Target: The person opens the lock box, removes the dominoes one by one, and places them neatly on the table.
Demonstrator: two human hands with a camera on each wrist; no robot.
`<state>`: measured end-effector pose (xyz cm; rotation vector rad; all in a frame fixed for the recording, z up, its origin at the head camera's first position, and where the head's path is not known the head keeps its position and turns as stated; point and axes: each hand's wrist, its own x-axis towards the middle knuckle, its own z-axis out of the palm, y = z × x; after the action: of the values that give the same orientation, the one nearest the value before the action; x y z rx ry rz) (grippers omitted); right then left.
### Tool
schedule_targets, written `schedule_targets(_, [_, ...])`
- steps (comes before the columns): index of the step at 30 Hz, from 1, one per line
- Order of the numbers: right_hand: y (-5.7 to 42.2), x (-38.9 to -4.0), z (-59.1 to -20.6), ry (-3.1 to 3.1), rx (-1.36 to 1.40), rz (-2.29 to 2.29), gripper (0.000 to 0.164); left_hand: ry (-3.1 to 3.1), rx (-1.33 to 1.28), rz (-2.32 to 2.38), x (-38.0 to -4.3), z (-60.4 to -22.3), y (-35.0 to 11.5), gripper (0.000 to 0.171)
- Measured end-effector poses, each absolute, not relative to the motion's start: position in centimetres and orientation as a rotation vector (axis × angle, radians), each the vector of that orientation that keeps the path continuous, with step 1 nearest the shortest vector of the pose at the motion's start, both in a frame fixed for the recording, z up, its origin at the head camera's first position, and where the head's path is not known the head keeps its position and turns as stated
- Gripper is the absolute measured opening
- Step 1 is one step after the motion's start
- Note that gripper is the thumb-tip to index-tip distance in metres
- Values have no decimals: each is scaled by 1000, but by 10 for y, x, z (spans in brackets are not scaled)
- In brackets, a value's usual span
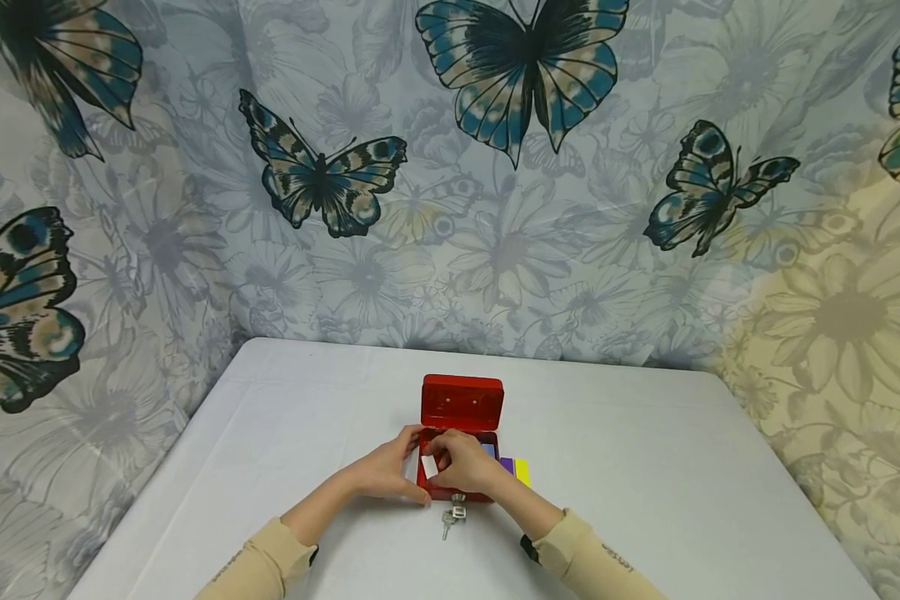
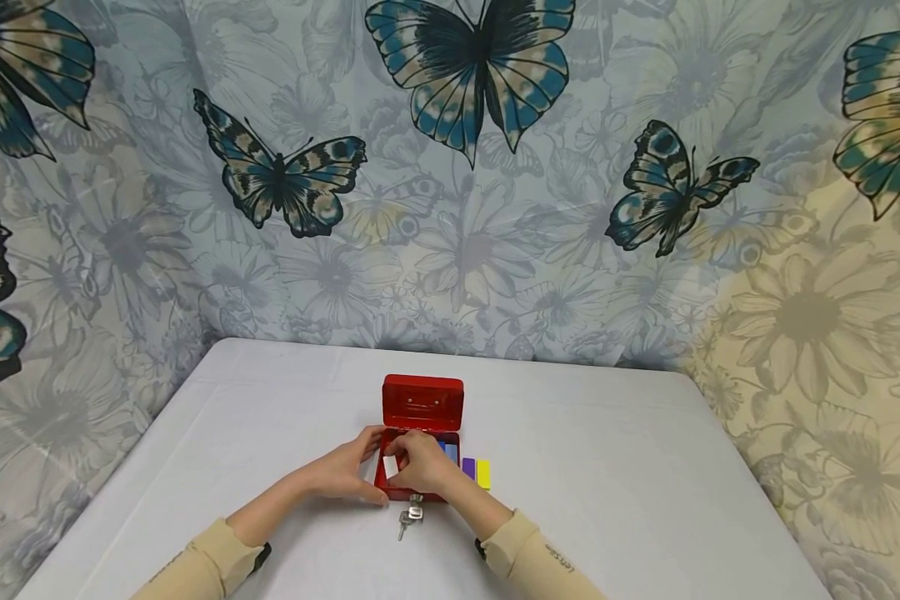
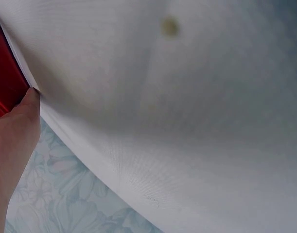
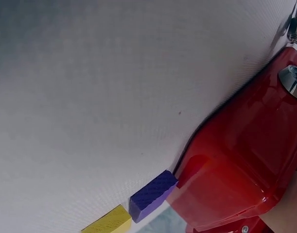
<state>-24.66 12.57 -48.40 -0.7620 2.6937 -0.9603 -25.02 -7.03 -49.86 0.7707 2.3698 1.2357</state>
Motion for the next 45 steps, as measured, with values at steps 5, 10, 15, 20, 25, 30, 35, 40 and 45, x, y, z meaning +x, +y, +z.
schedule_targets(5, [127, -246, -482, 2681, -744, -988, 32, 2368, 768, 1239, -251, -498, -70, 102])
schedule_targets(10, [129, -246, -480, 2671, -727, -1014, 34, 2366, 748, 1235, -251, -498, -69, 103])
schedule_targets(15, [133, -245, -477, 2639, -683, -1062, 35, 2357, 742, 1240, -251, -498, -69, 103])
schedule_targets(20, [138, -243, -478, 2614, -657, -1114, 37, 2356, 743, 1241, -250, -498, -70, 102])
schedule_targets(25, [144, -240, -478, 2545, -575, -1214, 38, 2356, 746, 1246, -249, -498, -69, 102])
schedule_targets(30, [150, -235, -474, 2416, -459, -1378, 39, 2353, 746, 1256, -250, -500, -69, 102])
schedule_targets(35, [159, -232, -473, 2310, -377, -1513, 42, 2364, 743, 1247, -250, -501, -70, 102])
schedule_targets(40, [168, -231, -471, 2268, -316, -1575, 44, 2366, 717, 1248, -250, -501, -69, 102])
schedule_targets(45, [175, -229, -471, 2197, -277, -1635, 45, 2368, 717, 1247, -249, -500, -68, 101])
